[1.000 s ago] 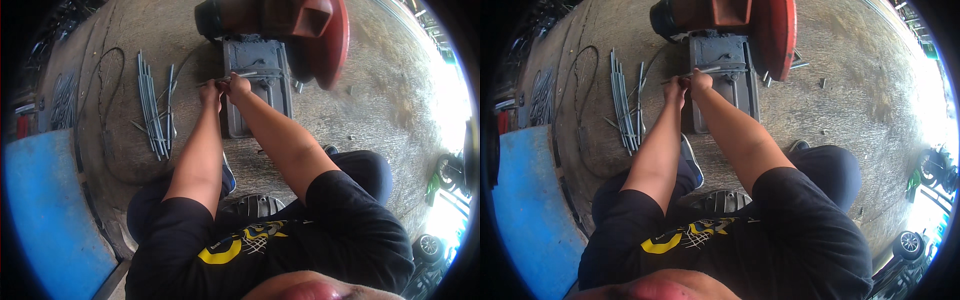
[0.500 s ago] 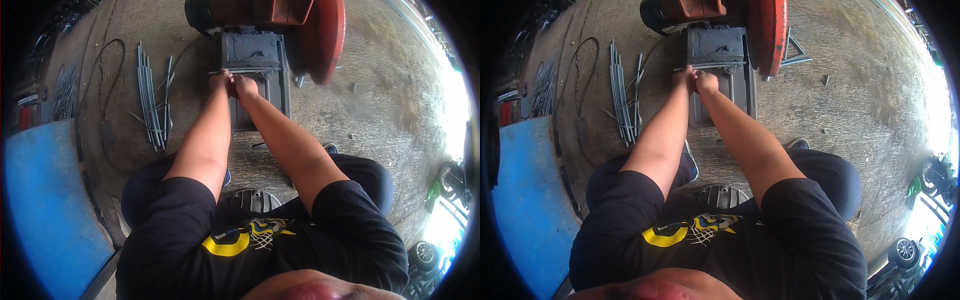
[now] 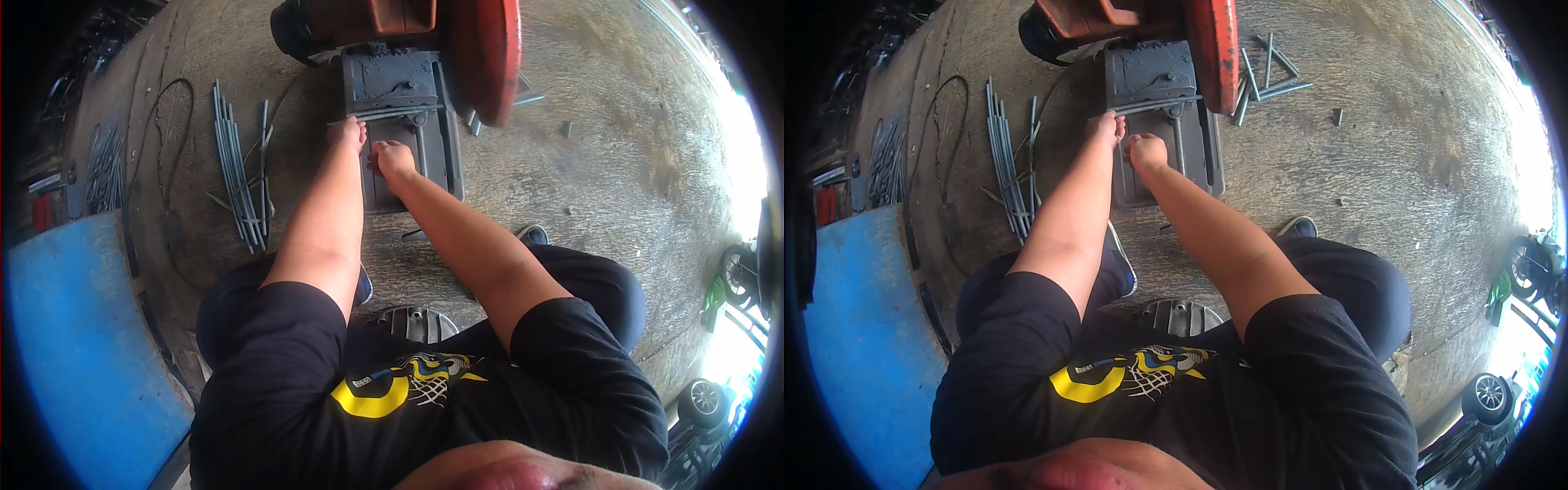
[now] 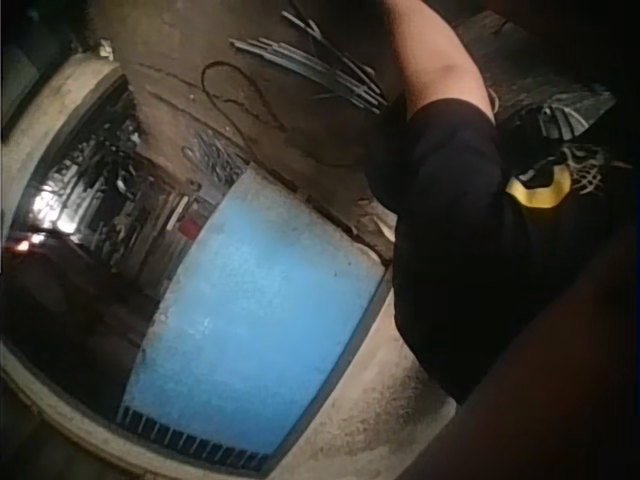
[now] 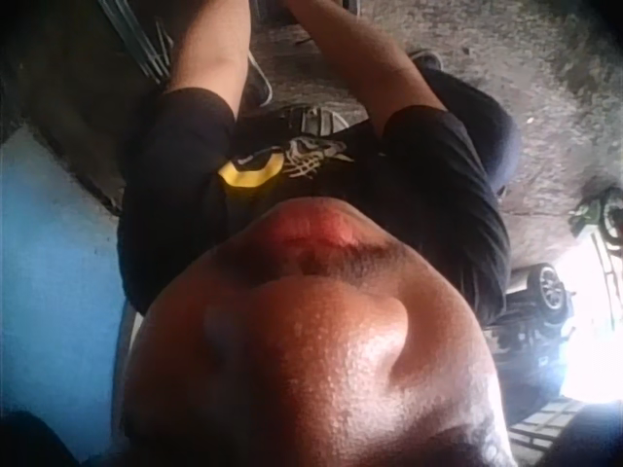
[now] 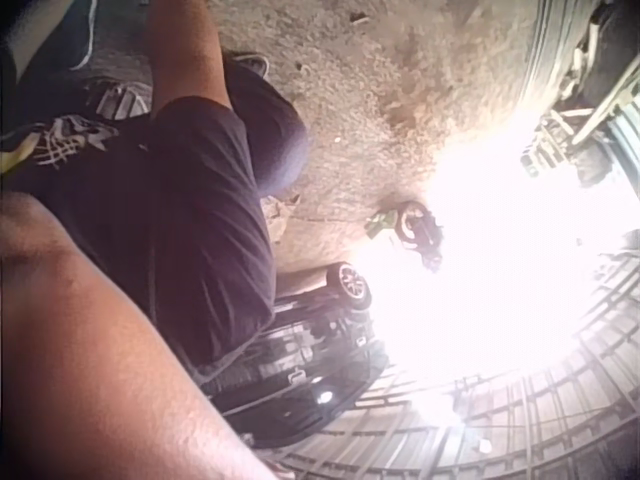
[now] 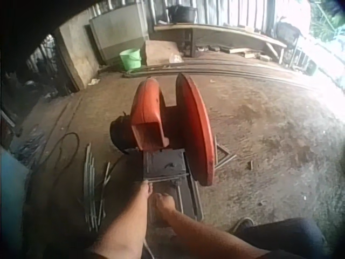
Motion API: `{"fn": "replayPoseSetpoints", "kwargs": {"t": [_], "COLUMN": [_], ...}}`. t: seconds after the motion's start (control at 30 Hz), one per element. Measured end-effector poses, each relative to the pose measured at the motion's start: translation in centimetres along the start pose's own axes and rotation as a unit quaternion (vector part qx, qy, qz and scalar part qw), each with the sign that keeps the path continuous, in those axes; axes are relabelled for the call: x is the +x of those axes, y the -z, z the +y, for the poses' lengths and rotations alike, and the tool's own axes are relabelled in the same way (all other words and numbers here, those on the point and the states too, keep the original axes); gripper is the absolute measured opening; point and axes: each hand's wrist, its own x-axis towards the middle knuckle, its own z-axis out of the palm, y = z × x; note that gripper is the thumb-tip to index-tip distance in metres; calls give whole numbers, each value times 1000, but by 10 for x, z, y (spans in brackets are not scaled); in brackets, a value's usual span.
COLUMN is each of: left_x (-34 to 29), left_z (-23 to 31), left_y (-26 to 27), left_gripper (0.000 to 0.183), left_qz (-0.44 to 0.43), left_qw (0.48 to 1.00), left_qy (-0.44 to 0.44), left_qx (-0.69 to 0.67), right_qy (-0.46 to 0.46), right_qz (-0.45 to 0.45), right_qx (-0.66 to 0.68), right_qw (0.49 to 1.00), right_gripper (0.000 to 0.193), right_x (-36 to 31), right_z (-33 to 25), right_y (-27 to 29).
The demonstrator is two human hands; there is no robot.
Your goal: The person uses a chop saw to cut metal rods into smaller pieces.
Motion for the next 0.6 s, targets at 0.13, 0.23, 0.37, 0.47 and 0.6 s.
{"fn": "replayPoseSetpoints", "kwargs": {"t": [0.13,0.23,0.37,0.47,0.6], "left_x": [-1,-5,-12,20,21], "left_z": [1,-4,-13,1,-10], "left_y": [-11,-11,-21,18,19], "left_gripper": [15,16,21,25,28], "left_qz": [-19,-1,-4,94,180], "left_qw": [999,999,988,964,910], "left_qy": [-10,-7,-47,-80,-193], "left_qx": [45,51,149,235,319], "right_qy": [2,15,174,237,269], "right_qz": [-9,7,134,177,288], "right_qx": [-24,-62,-205,-219,-260], "right_qw": [1000,998,954,930,882], "right_gripper": [24,23,21,21,21], "right_x": [-6,-19,-17,-38,-32], "right_z": [0,-1,3,-9,-14], "right_y": [7,9,36,30,71]}}
